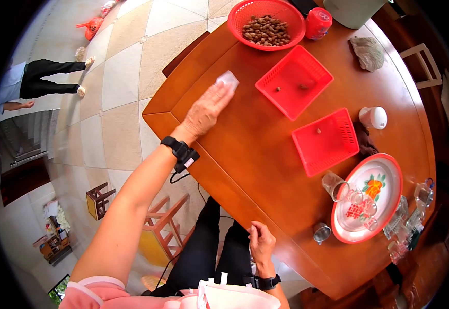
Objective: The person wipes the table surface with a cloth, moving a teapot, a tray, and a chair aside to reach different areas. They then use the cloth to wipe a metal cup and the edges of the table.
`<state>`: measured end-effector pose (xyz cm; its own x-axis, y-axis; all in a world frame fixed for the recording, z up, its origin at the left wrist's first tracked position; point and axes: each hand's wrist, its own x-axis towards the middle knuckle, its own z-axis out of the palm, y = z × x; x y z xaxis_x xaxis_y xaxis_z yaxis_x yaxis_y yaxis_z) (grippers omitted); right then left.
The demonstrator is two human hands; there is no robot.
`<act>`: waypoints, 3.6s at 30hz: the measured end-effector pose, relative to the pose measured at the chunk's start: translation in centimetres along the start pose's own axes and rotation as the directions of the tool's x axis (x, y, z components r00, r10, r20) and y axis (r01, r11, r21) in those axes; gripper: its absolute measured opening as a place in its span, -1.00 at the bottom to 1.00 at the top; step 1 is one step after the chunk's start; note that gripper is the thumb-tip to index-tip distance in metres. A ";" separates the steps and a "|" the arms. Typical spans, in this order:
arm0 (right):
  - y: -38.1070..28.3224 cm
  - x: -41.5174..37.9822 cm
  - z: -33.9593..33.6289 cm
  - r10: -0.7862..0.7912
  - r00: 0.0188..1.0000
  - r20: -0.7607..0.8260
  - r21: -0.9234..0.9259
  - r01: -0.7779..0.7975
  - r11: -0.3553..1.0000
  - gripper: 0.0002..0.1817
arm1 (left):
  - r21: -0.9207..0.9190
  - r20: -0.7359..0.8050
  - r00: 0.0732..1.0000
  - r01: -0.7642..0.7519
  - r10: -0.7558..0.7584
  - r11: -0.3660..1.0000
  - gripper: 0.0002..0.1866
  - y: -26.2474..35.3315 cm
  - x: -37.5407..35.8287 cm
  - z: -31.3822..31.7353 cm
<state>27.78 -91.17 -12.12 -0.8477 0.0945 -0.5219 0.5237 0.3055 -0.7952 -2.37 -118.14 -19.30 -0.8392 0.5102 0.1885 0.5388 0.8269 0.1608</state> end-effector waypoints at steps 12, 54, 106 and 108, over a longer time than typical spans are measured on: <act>-4.4 1.0 5.9 -0.040 0.999 0.016 -0.023 0.040 0.999 -0.87 | 0.022 -0.029 0.917 0.399 -0.398 0.917 -0.37 -10.9 -9.5 -2.6; -9.0 2.0 14.8 -0.267 0.964 -0.015 -0.135 0.263 0.955 -0.85 | -0.111 0.059 0.994 0.093 -0.087 0.989 -0.45 -5.1 -17.2 -5.0; -7.2 0.3 13.6 -0.173 0.975 -0.138 -0.057 0.167 0.984 -0.85 | -0.157 -0.014 0.907 -0.417 0.420 0.895 -0.55 0.1 -6.5 -1.8; -7.4 0.1 13.8 -0.178 0.975 -0.131 -0.067 0.171 0.983 -0.86 | -0.241 0.013 0.890 -0.439 0.455 0.866 -0.54 1.8 -8.6 -2.6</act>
<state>25.04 -106.48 -10.56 -0.9311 0.1615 -0.3272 0.3646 0.3799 -0.8501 5.98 -121.64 -18.15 -0.5031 0.8335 0.2282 0.8523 0.4349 0.2904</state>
